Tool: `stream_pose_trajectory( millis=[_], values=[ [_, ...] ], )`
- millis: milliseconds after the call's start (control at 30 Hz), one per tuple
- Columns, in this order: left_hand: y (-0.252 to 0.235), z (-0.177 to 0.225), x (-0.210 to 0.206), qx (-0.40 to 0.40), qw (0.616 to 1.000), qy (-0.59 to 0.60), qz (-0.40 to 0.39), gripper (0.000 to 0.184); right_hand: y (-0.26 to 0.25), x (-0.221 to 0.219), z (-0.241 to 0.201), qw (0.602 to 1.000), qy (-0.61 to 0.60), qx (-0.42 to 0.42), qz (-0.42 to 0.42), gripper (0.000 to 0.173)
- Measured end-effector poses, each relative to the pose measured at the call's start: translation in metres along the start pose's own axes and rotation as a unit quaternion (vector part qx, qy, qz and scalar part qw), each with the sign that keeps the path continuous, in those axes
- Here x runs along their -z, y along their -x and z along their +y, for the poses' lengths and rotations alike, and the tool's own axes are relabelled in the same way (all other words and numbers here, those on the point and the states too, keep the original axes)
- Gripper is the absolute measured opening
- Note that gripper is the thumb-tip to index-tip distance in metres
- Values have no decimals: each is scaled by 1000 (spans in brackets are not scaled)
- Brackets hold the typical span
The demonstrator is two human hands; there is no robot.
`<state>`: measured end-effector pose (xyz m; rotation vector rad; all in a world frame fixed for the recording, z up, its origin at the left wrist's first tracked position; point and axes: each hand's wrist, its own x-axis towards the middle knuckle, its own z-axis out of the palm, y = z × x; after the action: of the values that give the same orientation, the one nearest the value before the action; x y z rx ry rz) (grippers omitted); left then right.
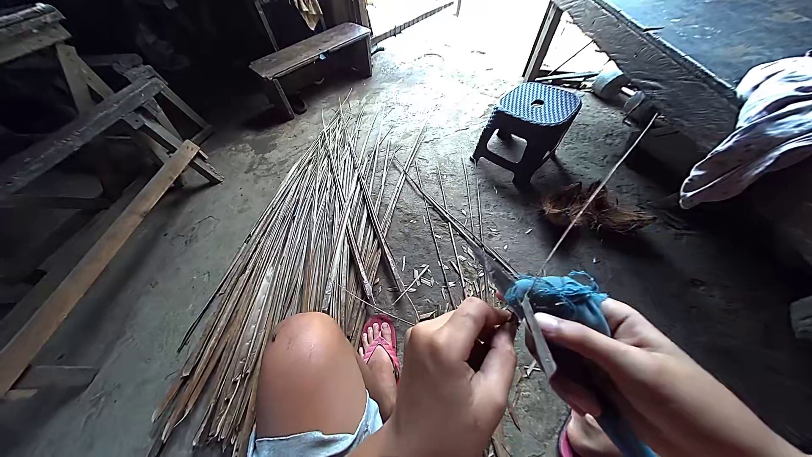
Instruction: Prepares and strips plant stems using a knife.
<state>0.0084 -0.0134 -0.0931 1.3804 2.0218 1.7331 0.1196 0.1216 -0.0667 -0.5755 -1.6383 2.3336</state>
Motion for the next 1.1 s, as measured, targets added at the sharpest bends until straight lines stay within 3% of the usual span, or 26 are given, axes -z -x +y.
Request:
stream_pose_trajectory(
  millis=[200, 367, 500, 633, 700, 800, 933, 1100],
  values=[
    [0, 0, 0, -10, 1000, -8, 1, 12, -11, 10, -10, 991, 0, 58, 120, 20],
    [0, 1, 1, 32, 997, 61, -18, 11, -12, 13, -11, 989, -36, 50, 134, 24],
    [-2, 8, 9, 151, 970, 140, -129, 17, -16, 19, -18, 983, -59, 48, 168, 28],
    [-2, 8, 14, 177, 940, 130, -263, 22, -22, 43, -31, 974, -76, 53, 206, 37],
    [-2, 8, 15, 193, 927, 160, -280, 21, -23, 54, -35, 977, -70, 60, 190, 40],
    [-5, 9, 15, 229, 917, 222, -239, 19, -18, 57, -33, 988, -28, 61, 139, 40],
    [-10, 10, 10, 234, 935, 215, -154, 15, -2, 35, -17, 1000, 13, 4, 9, 14],
    [-11, 12, 8, 219, 930, 264, -129, 17, 9, 13, 3, 997, -25, -22, -66, 24]
  ],
)
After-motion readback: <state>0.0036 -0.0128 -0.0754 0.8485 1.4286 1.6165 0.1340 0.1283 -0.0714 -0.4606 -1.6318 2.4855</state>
